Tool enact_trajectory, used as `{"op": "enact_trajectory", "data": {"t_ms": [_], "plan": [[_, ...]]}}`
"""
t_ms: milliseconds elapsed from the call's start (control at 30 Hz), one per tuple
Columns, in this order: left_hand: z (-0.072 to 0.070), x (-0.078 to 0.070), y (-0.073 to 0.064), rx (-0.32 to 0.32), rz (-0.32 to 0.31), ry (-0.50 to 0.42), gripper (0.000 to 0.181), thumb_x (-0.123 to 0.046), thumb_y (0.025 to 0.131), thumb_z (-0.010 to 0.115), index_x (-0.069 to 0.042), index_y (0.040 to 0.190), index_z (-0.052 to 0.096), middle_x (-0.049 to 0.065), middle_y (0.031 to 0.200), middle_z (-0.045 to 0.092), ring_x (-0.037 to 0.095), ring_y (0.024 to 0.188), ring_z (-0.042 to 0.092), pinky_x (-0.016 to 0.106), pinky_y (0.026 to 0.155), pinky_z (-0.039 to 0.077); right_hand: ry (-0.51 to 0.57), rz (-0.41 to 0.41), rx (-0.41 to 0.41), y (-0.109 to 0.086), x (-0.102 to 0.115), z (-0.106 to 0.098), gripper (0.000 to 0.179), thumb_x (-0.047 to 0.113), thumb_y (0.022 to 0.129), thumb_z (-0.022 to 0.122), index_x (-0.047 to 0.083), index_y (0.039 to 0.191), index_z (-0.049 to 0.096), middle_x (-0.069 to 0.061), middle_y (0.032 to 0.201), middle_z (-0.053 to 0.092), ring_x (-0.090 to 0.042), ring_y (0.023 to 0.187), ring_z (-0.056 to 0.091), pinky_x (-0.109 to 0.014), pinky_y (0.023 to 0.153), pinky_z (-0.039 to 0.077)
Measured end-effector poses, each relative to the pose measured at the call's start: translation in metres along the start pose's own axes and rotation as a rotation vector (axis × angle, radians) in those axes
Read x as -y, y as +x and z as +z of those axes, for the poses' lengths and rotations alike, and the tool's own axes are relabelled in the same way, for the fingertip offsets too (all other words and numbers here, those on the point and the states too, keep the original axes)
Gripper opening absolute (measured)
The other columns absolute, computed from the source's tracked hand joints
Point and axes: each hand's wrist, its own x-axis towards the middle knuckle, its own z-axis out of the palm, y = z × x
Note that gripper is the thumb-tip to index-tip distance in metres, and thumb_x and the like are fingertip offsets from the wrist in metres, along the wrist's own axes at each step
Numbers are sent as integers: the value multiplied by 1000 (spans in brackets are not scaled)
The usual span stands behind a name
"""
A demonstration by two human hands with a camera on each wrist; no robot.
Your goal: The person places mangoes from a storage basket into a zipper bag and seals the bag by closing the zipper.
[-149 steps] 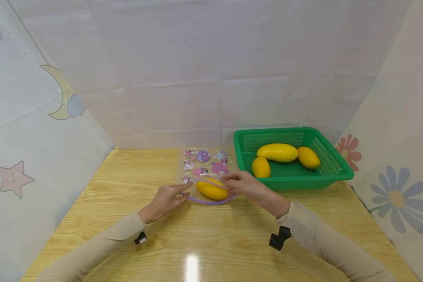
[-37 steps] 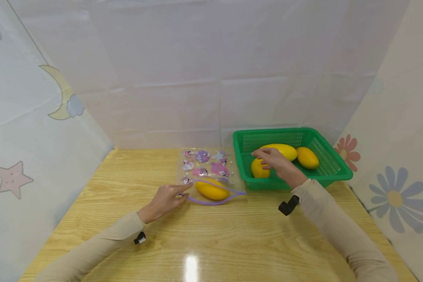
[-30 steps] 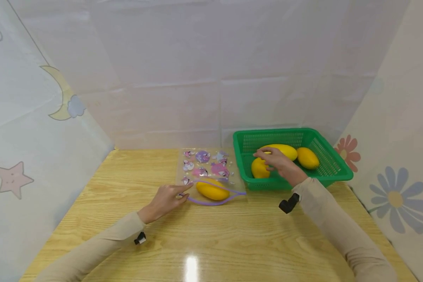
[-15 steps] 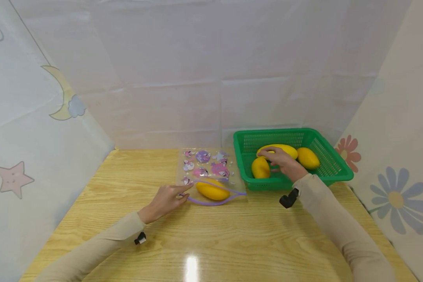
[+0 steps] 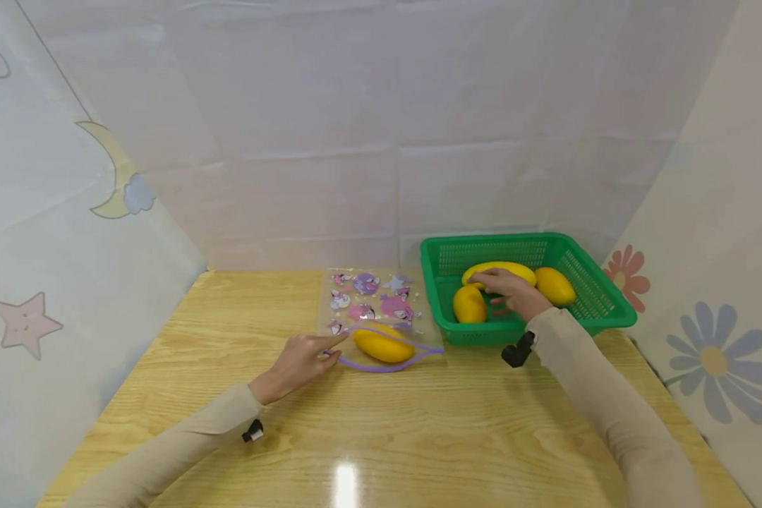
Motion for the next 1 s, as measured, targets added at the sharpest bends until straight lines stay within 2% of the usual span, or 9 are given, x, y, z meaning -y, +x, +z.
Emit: {"op": "enact_trajectory", "data": {"t_ms": [100, 200, 367, 433, 500, 600, 667, 800, 1000], "plan": [[-1, 0, 0, 7, -2, 0, 41, -2, 81, 79, -4, 121, 70, 10, 95, 75, 3, 48, 57, 8, 38, 20, -18, 11, 1, 2, -1, -1, 67, 43, 103, 45, 0, 152, 29, -34, 153, 9, -47, 124, 30, -58, 99, 41], [-1, 0, 0, 11, -3, -3, 41, -3, 82, 78, -4, 122, 70, 10, 94, 75, 3, 46, 54, 8, 38, 20, 13, 23, -9, 3, -1, 2, 67, 41, 103, 48, 0, 152, 30, -33, 152, 10, -47, 123, 31, -59, 98, 41], [-1, 0, -1, 19, -9, -17, 41, -3, 82, 78, -3, 122, 69, 10, 93, 75, 4, 50, 59, 9, 38, 23, 1, -32, 30, 0, -7, 0, 75, 44, 100, 53, 0, 154, 26, -31, 156, 8, -50, 133, 24, -61, 103, 37], [0, 0, -1, 19, -9, -19, 40, -3, 82, 78, -3, 121, 70, 10, 93, 75, 4, 52, 60, 9, 37, 23, 0, -43, 43, 0, -8, -2, 77, 47, 98, 56, 1, 153, 29, -30, 156, 8, -49, 134, 23, -61, 103, 37], [0, 0, -1, 16, -6, -19, 41, -3, 82, 78, -3, 121, 70, 10, 94, 75, 5, 49, 58, 9, 37, 23, 15, -30, 35, 2, -8, -2, 73, 49, 95, 60, 3, 148, 40, -31, 153, 10, -48, 128, 29, -58, 99, 41], [0, 0, 0, 8, 0, -5, 41, -3, 81, 79, -3, 121, 70, 10, 94, 75, 5, 49, 58, 10, 37, 24, 78, 50, 1, 9, -4, 0, 68, 44, 94, 63, 3, 144, 43, -34, 151, 11, -44, 118, 33, -55, 95, 45], [-1, 0, 0, 6, 1, 4, 42, -3, 80, 79, -4, 121, 70, 10, 93, 75, 5, 48, 57, 10, 38, 24, 104, 95, -24, 12, -2, 2, 69, 38, 94, 63, 2, 147, 38, -33, 152, 10, -43, 117, 33, -54, 94, 46], [-1, -1, 0, 15, -6, 2, 43, -3, 80, 79, -4, 122, 70, 9, 92, 75, 5, 50, 59, 9, 39, 23, 125, 152, -48, 18, -2, 6, 78, 29, 96, 61, -3, 154, 19, -33, 155, 7, -46, 128, 28, -57, 98, 43], [-1, -1, 0, 23, -7, -9, 42, -3, 82, 78, -4, 123, 69, 10, 93, 75, 6, 54, 62, 8, 39, 22, 116, 173, -51, 25, -4, 6, 83, 27, 96, 60, -4, 155, 10, -34, 155, 6, -50, 136, 21, -59, 99, 42]]}}
